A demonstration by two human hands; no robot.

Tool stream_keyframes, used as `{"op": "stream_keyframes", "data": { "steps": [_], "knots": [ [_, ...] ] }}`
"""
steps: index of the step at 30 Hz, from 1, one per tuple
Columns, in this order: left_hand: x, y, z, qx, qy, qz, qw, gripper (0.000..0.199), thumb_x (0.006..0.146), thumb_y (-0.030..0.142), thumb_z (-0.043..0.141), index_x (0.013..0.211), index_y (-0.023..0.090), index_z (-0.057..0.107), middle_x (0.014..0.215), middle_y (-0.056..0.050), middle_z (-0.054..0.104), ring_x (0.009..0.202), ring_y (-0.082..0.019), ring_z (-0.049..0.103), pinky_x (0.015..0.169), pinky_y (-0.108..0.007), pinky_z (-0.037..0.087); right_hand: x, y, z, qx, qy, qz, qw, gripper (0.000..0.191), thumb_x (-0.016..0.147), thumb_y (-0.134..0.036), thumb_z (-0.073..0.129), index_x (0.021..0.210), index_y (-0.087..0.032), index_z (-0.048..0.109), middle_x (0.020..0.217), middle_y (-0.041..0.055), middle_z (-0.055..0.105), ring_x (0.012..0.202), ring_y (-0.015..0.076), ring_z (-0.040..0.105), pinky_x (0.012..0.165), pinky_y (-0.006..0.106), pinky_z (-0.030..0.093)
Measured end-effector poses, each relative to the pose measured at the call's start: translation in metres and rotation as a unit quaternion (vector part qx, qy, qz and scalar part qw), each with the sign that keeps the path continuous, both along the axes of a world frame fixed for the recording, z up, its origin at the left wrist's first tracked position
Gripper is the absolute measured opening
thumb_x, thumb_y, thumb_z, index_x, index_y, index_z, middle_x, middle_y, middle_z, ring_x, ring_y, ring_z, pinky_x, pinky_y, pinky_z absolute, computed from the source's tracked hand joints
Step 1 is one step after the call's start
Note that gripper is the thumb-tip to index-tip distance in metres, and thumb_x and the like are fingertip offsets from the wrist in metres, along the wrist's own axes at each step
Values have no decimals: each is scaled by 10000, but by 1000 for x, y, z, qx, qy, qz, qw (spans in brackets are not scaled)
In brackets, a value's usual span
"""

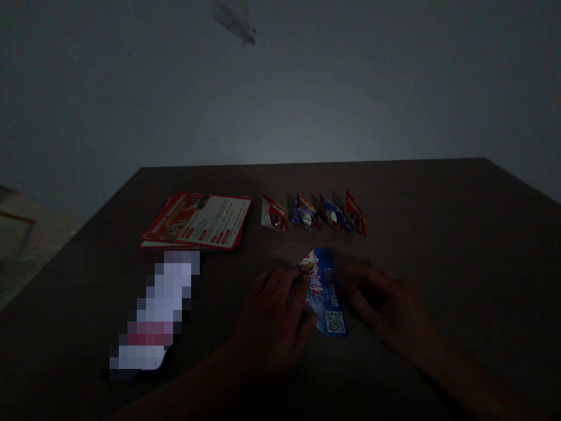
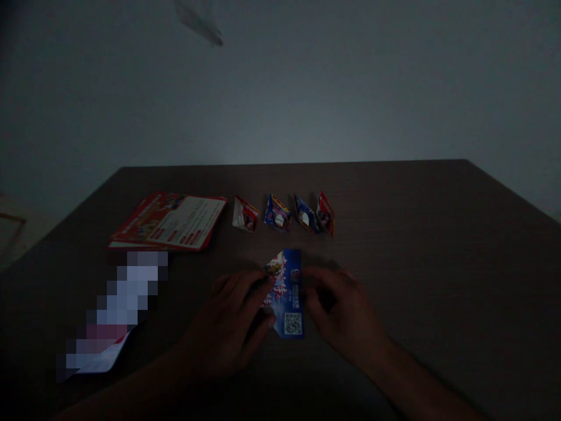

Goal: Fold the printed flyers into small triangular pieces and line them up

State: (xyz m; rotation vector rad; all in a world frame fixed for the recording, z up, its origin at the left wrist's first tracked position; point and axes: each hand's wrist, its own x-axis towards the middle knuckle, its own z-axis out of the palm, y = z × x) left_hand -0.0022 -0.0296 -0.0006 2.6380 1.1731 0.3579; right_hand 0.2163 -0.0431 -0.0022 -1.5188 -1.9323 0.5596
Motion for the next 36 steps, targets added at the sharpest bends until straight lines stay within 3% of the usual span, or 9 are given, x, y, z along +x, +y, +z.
{"op": "stream_keyframes", "data": {
  "steps": [12, 22, 29, 36],
  "knots": [
    [1, 0, -1, 1, 6, 5, 1000, 444, 887, 334, 464, 1279, 126, 484, 1271, -154, 501, 1164, -294, 451, 967, -491, 352, 0, 0, -1, -18, 5, 6, 1000, 267, 822, -180, 524, 1063, -218, 631, 854, 38, 710, 722, 199, 665, 652, 338, 527],
    [0, -3, 0, 7, 1, -3, 1000, 663, 778, 490, 588, 1307, 116, 449, 1312, -185, 460, 1190, -336, 422, 968, -520, 350, -1, 1, 0, -21, 2, -12, 1000, 227, 830, -200, 525, 1016, -227, 653, 800, 24, 724, 647, 189, 672, 604, 314, 524],
    [1, -1, 3, -13, -15, -10, 1000, 697, 701, 520, 658, 1266, 154, 479, 1300, -157, 476, 1167, -334, 438, 960, -506, 358, 1, 0, -2, -33, 19, -2, 999, 281, 824, -193, 529, 1081, -241, 629, 843, 28, 723, 700, 199, 679, 635, 331, 540],
    [2, -2, 3, -12, -13, -11, 1000, 675, 727, 519, 639, 1264, 144, 477, 1288, -155, 487, 1171, -325, 439, 964, -491, 348, 0, -2, -3, -48, 45, 25, 998, 264, 837, -191, 519, 1081, -208, 619, 784, 27, 702, 684, 183, 667, 649, 323, 546]
  ]
}}
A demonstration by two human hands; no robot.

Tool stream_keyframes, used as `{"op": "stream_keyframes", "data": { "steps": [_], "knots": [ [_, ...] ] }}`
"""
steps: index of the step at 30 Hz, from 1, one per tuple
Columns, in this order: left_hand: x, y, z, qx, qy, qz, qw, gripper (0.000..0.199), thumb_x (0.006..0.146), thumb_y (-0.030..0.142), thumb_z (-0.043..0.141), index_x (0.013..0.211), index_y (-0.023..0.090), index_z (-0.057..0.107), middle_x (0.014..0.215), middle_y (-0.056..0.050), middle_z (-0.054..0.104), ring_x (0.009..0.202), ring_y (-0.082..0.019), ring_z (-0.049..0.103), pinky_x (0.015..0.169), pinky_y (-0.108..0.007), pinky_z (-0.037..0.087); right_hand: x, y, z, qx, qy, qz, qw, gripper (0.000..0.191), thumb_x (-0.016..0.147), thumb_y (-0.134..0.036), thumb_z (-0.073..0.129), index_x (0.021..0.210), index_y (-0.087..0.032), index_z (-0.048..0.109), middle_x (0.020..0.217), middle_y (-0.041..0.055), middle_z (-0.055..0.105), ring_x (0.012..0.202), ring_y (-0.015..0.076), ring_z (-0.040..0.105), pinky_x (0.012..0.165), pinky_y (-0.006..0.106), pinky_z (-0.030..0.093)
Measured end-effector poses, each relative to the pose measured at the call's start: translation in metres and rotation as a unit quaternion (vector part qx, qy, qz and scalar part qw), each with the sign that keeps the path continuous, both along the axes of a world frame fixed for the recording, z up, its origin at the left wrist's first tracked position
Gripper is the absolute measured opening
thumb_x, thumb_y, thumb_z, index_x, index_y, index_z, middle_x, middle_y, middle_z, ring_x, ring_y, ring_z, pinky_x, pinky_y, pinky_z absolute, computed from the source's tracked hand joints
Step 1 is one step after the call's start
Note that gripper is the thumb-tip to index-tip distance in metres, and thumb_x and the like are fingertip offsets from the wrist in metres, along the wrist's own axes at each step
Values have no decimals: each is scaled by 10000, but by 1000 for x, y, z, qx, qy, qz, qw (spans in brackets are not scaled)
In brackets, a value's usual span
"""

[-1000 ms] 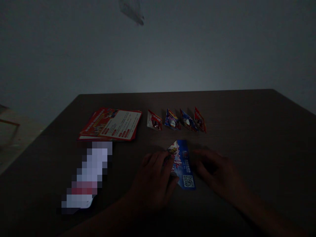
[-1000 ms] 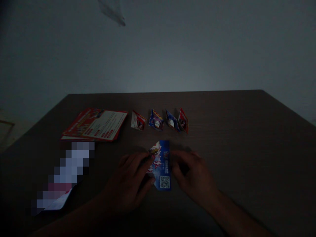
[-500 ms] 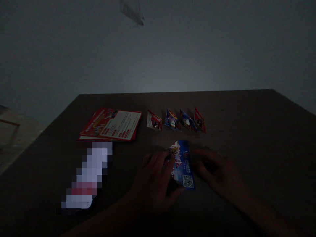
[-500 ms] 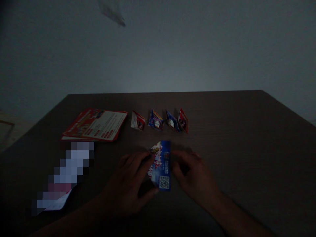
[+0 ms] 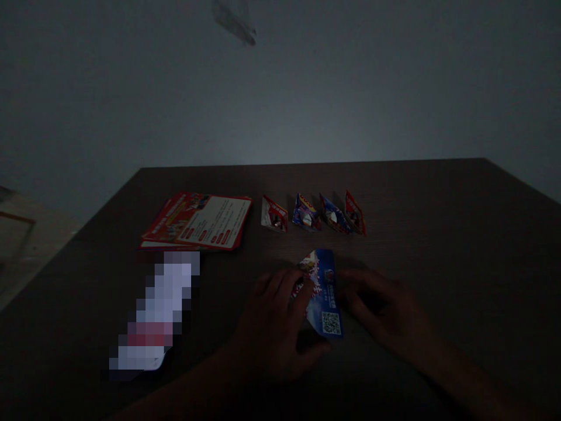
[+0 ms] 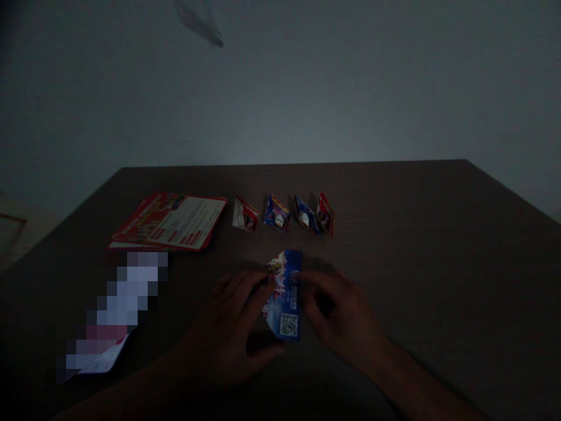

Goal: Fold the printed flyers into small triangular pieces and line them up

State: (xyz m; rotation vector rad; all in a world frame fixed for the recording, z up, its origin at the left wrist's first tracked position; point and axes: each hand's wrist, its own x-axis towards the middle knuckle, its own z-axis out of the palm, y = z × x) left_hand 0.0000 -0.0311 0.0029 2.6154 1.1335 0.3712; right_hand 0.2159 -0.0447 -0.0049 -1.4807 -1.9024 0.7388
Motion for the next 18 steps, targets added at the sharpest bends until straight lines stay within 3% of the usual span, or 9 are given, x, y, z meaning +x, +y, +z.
{"op": "stream_keyframes", "data": {
  "steps": [10, 18],
  "knots": [
    [-1, 1, -1, -3, 2, -8, 1000, 644, 768, 543, 585, 1260, 140, 485, 1310, -165, 483, 1190, -329, 437, 985, -504, 326, 3, 1, -3, 51, 9, 23, 998, 254, 828, -141, 532, 1050, -239, 605, 1037, 56, 689, 927, 214, 655, 804, 375, 535],
    [-1, 2, 2, -25, -14, -8, 1000, 573, 788, 474, 561, 1243, 131, 496, 1303, -160, 474, 1199, -308, 424, 1002, -487, 318, 3, 4, -2, 71, -10, 48, 996, 314, 808, -89, 534, 1088, -226, 572, 1018, 67, 662, 961, 224, 606, 830, 400, 495]
  ]
}}
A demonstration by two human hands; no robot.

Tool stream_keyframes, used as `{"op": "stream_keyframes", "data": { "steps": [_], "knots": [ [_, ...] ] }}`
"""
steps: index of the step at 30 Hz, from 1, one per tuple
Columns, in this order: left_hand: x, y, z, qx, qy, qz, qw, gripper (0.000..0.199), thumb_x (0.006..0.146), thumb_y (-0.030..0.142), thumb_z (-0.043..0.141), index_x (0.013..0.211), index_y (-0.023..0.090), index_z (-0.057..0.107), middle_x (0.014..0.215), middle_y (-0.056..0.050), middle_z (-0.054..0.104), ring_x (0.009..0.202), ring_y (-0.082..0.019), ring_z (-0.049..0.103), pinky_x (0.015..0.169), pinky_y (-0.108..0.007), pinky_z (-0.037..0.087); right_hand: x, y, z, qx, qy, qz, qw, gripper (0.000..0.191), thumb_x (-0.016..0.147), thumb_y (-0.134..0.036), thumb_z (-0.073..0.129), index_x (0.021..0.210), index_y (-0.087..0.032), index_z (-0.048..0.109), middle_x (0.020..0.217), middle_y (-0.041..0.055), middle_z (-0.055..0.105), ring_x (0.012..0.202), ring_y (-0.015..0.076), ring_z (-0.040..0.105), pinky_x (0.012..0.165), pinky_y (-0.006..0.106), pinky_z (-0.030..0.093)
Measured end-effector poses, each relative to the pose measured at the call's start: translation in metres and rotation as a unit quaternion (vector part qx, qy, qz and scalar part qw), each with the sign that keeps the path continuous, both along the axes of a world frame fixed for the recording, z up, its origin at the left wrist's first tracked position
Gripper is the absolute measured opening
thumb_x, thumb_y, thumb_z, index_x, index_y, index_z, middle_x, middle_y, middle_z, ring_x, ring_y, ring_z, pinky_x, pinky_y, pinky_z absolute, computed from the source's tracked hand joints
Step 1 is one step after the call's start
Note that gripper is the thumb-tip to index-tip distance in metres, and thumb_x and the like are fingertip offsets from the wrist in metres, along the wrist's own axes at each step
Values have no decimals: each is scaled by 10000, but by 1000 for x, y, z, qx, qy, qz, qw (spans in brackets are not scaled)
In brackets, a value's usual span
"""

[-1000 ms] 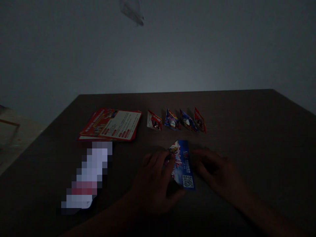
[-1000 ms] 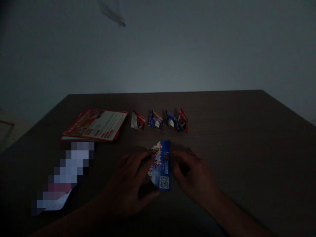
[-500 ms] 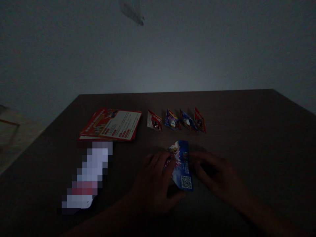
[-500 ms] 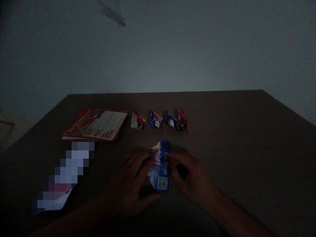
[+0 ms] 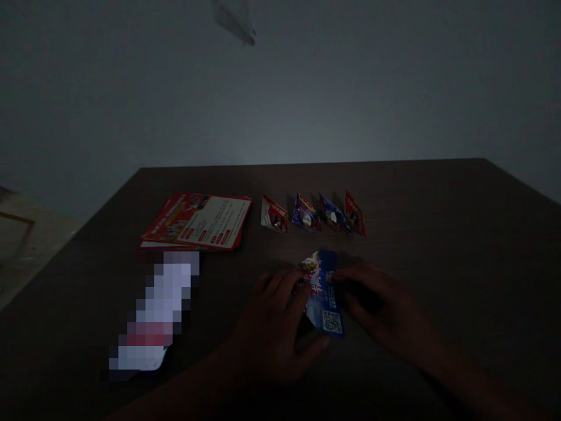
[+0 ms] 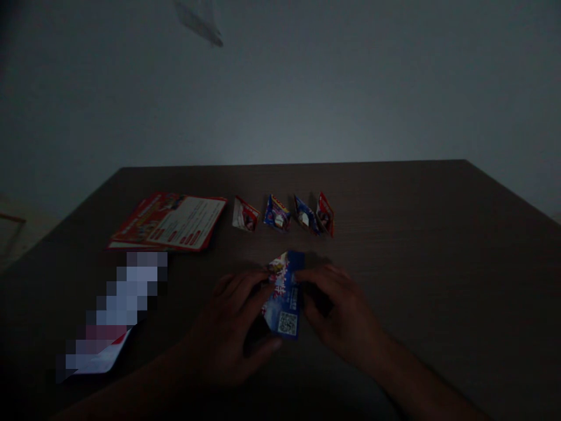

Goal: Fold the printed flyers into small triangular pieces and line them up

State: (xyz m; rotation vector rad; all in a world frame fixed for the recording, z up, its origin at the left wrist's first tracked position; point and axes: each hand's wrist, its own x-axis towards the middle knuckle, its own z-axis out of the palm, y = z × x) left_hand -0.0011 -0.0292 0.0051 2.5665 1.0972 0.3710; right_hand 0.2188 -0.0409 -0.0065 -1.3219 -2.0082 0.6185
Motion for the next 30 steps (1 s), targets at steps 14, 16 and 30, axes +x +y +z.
{"op": "stream_keyframes", "data": {
  "steps": [14, 16, 30],
  "knots": [
    [-2, 1, 4, -10, -8, -16, 1000, 524, 809, 418, 533, 1248, 138, 482, 1311, -156, 461, 1216, -305, 409, 1006, -486, 308, -1, 2, -2, 3, -15, 51, 999, 377, 768, -50, 573, 1107, -216, 563, 1065, 77, 641, 1045, 230, 556, 904, 416, 454],
    [-2, 1, 3, -10, -8, -21, 1000, 536, 800, 422, 540, 1250, 137, 480, 1318, -157, 453, 1221, -305, 403, 1009, -483, 306, 0, 2, -4, 12, -14, 55, 998, 355, 777, -76, 582, 1103, -216, 563, 1063, 79, 643, 1039, 237, 559, 897, 429, 457],
    [-3, 2, 2, -15, -18, -22, 999, 546, 786, 380, 558, 1272, 148, 466, 1338, -155, 440, 1250, -311, 384, 1017, -496, 293, 2, -1, 6, 12, 14, 125, 992, 524, 716, -28, 559, 1201, -221, 503, 1138, 93, 602, 1119, 235, 512, 941, 428, 415]
  ]
}}
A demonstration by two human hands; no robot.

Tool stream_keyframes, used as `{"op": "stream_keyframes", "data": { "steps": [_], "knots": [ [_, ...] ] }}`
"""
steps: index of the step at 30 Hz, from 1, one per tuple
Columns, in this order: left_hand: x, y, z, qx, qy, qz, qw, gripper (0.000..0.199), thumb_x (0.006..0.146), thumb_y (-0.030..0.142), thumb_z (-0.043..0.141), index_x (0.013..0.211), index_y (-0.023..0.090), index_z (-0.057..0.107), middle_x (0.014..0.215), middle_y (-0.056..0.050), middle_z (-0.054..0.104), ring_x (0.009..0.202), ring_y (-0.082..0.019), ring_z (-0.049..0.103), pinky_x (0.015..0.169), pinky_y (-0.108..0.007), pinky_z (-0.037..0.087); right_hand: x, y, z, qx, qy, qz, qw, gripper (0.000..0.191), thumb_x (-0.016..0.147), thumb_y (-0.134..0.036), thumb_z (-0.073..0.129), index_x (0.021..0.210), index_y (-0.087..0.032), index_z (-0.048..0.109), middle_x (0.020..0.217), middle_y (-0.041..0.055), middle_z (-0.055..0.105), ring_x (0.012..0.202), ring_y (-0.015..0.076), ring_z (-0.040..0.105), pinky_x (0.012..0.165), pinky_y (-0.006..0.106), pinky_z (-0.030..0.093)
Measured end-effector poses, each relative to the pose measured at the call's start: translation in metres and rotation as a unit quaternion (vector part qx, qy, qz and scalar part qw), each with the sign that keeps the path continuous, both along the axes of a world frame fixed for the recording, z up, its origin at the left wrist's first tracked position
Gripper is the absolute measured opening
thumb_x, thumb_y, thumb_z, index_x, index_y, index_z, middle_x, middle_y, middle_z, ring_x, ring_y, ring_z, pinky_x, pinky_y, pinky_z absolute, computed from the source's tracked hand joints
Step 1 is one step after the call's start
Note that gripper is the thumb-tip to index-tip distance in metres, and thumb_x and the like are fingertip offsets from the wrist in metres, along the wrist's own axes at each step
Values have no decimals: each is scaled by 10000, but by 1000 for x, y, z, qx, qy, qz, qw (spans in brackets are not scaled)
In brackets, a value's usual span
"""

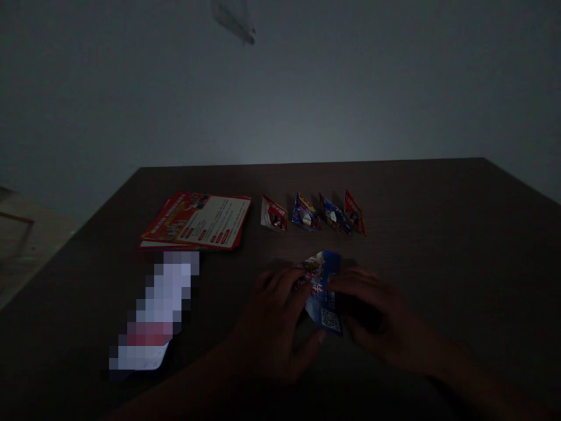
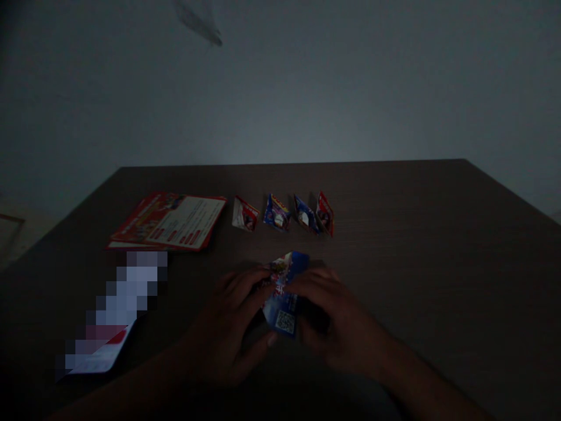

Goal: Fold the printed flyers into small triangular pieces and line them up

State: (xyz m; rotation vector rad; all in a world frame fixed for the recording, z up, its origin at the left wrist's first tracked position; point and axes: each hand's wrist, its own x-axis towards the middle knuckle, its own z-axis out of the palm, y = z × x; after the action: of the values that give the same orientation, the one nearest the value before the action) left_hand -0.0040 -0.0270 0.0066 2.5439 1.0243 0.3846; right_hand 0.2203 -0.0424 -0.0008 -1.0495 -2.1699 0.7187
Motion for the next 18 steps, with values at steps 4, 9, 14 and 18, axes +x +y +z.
{"op": "stream_keyframes", "data": {
  "steps": [4, 9, 14, 18],
  "knots": [
    [0, 0, 0, -4, -2, 1, 1000, 563, 788, 384, 557, 1291, 154, 450, 1345, -155, 433, 1250, -312, 386, 1017, -501, 288, 1, -3, 3, -11, 1, 37, 999, 605, 665, -13, 569, 1229, -220, 496, 1188, 88, 583, 1169, 236, 484, 996, 428, 374],
    [1, 0, 1, -2, -12, 3, 1000, 544, 786, 372, 560, 1280, 168, 461, 1341, -146, 440, 1245, -308, 390, 1010, -490, 299, 0, -4, 4, -23, 0, 53, 998, 651, 649, -35, 589, 1257, -239, 477, 1212, 73, 582, 1209, 243, 459, 1018, 433, 359],
    [1, 1, 3, -8, -13, 0, 1000, 535, 794, 372, 552, 1276, 157, 463, 1334, -146, 448, 1231, -308, 408, 1004, -489, 314, 1, -3, 5, -32, -10, 66, 997, 658, 649, -47, 595, 1262, -246, 465, 1224, 71, 569, 1232, 247, 435, 1051, 453, 313],
    [0, 0, 1, -9, -6, 4, 1000, 535, 800, 386, 542, 1281, 167, 460, 1351, -146, 432, 1245, -314, 395, 1013, -502, 296, 2, -4, 4, -31, -1, 65, 997, 641, 662, -50, 595, 1260, -241, 463, 1235, 81, 558, 1218, 246, 446, 1039, 446, 328]
  ]
}}
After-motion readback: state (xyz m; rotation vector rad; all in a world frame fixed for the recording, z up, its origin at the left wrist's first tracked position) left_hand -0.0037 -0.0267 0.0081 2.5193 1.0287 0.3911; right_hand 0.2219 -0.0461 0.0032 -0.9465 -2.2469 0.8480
